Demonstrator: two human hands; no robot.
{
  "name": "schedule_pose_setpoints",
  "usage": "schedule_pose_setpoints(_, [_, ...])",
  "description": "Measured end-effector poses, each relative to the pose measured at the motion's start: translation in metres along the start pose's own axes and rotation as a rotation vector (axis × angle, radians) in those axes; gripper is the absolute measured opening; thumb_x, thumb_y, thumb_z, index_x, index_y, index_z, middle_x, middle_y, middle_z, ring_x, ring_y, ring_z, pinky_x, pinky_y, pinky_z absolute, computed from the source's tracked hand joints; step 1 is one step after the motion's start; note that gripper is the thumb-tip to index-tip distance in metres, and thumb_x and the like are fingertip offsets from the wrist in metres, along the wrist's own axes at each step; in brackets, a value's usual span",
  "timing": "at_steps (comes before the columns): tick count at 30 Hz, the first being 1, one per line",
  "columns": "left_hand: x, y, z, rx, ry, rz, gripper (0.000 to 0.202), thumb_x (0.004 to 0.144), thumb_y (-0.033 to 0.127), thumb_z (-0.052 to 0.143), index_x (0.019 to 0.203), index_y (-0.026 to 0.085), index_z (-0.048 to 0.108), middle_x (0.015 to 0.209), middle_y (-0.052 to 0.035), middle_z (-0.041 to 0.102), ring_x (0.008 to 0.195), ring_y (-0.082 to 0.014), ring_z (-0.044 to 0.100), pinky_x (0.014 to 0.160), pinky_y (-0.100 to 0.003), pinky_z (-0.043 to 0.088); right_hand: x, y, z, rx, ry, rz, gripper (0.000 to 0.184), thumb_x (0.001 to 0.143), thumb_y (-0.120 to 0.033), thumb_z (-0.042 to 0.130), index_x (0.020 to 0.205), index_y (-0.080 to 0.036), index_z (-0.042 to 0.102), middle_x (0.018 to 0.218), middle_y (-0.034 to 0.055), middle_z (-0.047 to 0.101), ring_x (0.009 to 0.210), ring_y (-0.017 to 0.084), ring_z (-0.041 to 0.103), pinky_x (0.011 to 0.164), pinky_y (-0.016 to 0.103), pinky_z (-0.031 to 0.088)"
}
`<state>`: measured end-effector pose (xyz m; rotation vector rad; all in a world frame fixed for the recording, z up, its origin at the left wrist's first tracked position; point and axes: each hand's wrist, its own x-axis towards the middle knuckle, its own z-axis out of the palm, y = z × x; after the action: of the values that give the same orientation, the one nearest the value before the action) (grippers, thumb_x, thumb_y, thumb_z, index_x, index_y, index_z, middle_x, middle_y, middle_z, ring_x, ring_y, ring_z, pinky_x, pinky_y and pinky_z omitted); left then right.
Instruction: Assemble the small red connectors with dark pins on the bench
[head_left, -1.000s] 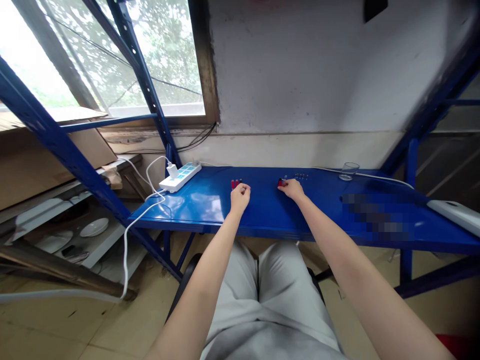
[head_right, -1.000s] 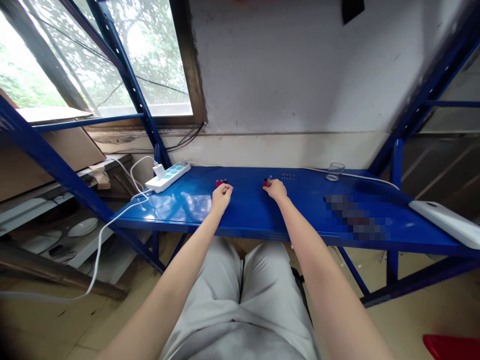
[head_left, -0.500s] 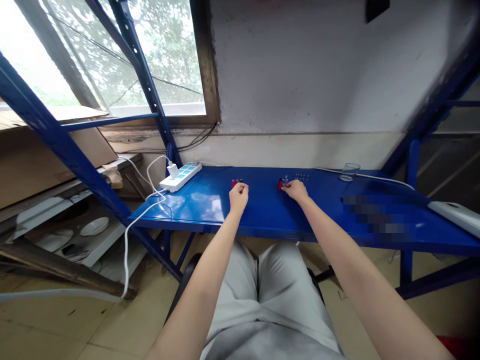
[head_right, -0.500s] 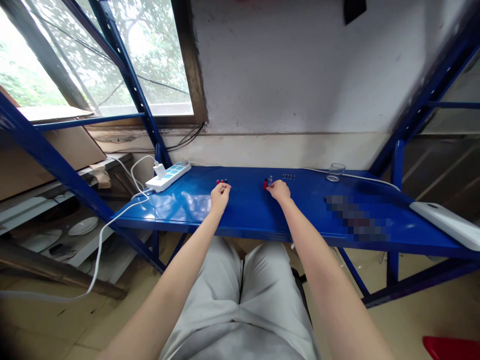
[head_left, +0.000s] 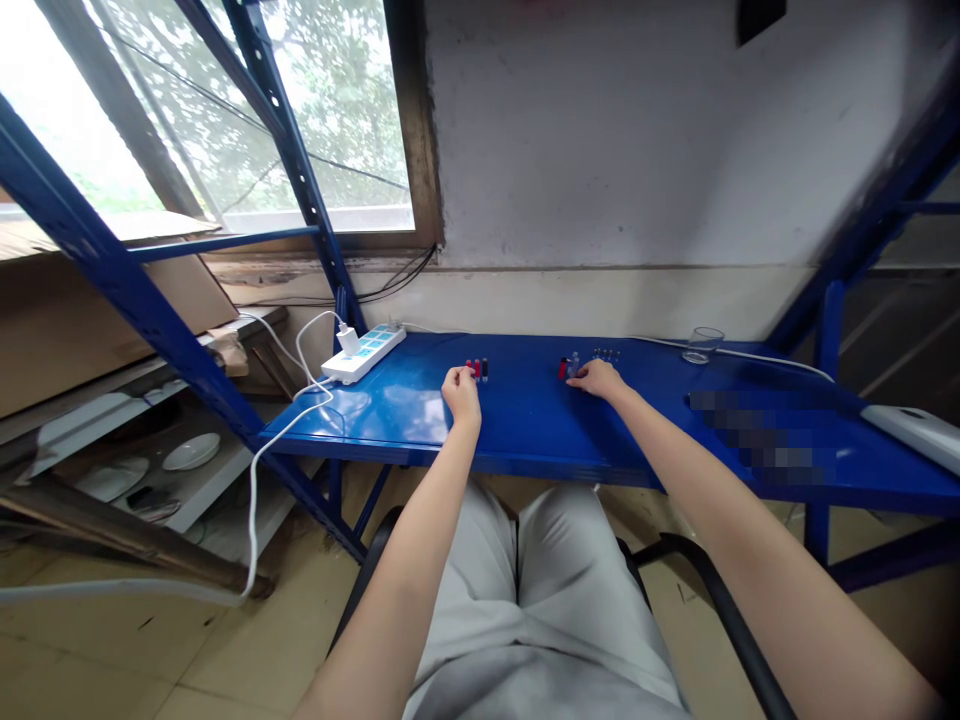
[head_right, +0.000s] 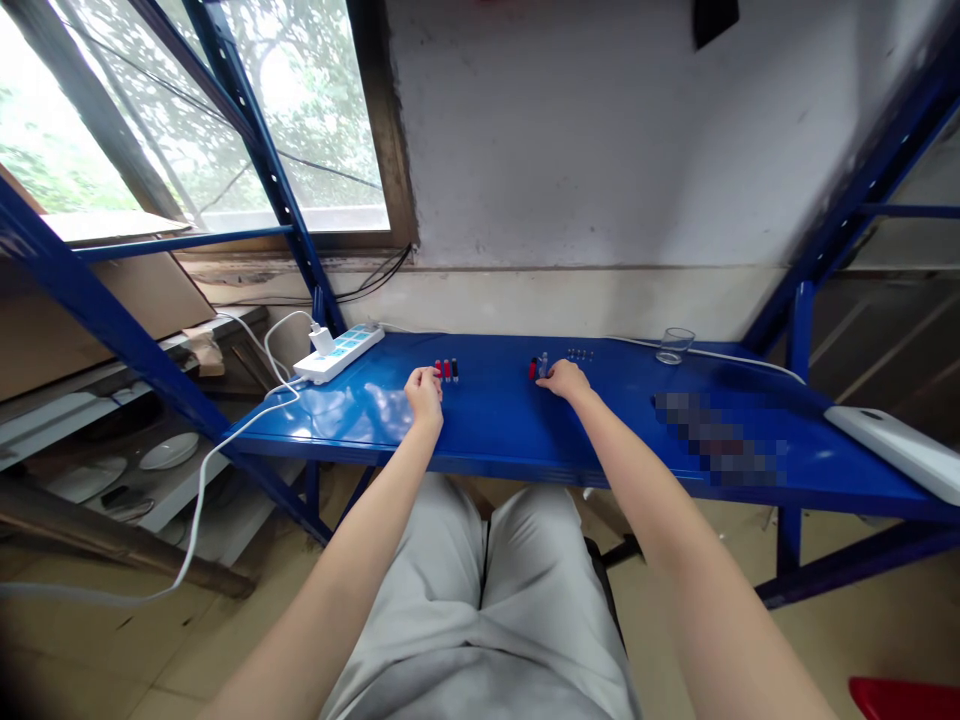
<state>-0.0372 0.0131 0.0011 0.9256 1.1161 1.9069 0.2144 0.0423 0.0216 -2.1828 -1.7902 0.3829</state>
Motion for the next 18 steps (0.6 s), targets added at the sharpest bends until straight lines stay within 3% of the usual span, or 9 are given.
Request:
schedule_pose_setpoints(4, [0.0, -0.001, 0.0, -0.01, -0.003, 0.007, 0.011, 0.071, 0.023, 0.047, 0.062, 0.017, 0.048, 0.047, 0.0053, 0.036, 0.039, -0.0048, 0.029, 0.039, -0.018, 0.022, -0.005, 0.003, -0.017, 0.026, -0.13, -0.024, 0.026, 0.071, -0.034, 0.064, 0.085, -0.012, 0.066, 0.072, 0.0068, 0.068, 0.053, 0.012, 0.06, 0.058, 0.023, 0.047])
schedule_pose_setpoints(9, [0.001, -0.001, -0.001, 0.007, 0.005, 0.004, 0.01, 0.072, 0.024, 0.046, 0.064, 0.017, 0.047, 0.048, 0.0056, 0.035, 0.04, -0.0047, 0.028, 0.039, -0.018, 0.023, -0.027, -0.024, -0.024, 0.03, -0.013, -0.23, 0.02, 0.074, -0.032, 0.06, 0.08, -0.015, 0.068, 0.073, 0.0065, 0.069, 0.061, 0.014, 0.063, 0.065, 0.024, 0.048])
schedule_pose_setpoints(14, [0.001, 0.001, -0.002, 0.041, 0.024, 0.003, 0.011, 0.072, 0.024, 0.043, 0.065, 0.017, 0.047, 0.048, 0.0055, 0.035, 0.039, -0.005, 0.029, 0.039, -0.019, 0.023, -0.035, -0.069, 0.002, 0.318, -0.064, -0.489, 0.032, 0.073, -0.024, 0.063, 0.103, -0.016, 0.064, 0.099, 0.0086, 0.067, 0.09, 0.017, 0.063, 0.082, 0.027, 0.048])
schedule_pose_setpoints(18, [0.003, -0.001, -0.002, 0.096, 0.013, 0.031, 0.012, 0.074, 0.026, 0.041, 0.067, 0.017, 0.046, 0.049, 0.0053, 0.036, 0.04, -0.0052, 0.03, 0.041, -0.019, 0.025, -0.024, -0.096, 0.036, 0.473, -0.074, -0.516, 0.039, 0.071, -0.019, 0.065, 0.11, -0.013, 0.059, 0.106, 0.0112, 0.064, 0.094, 0.017, 0.062, 0.085, 0.029, 0.048])
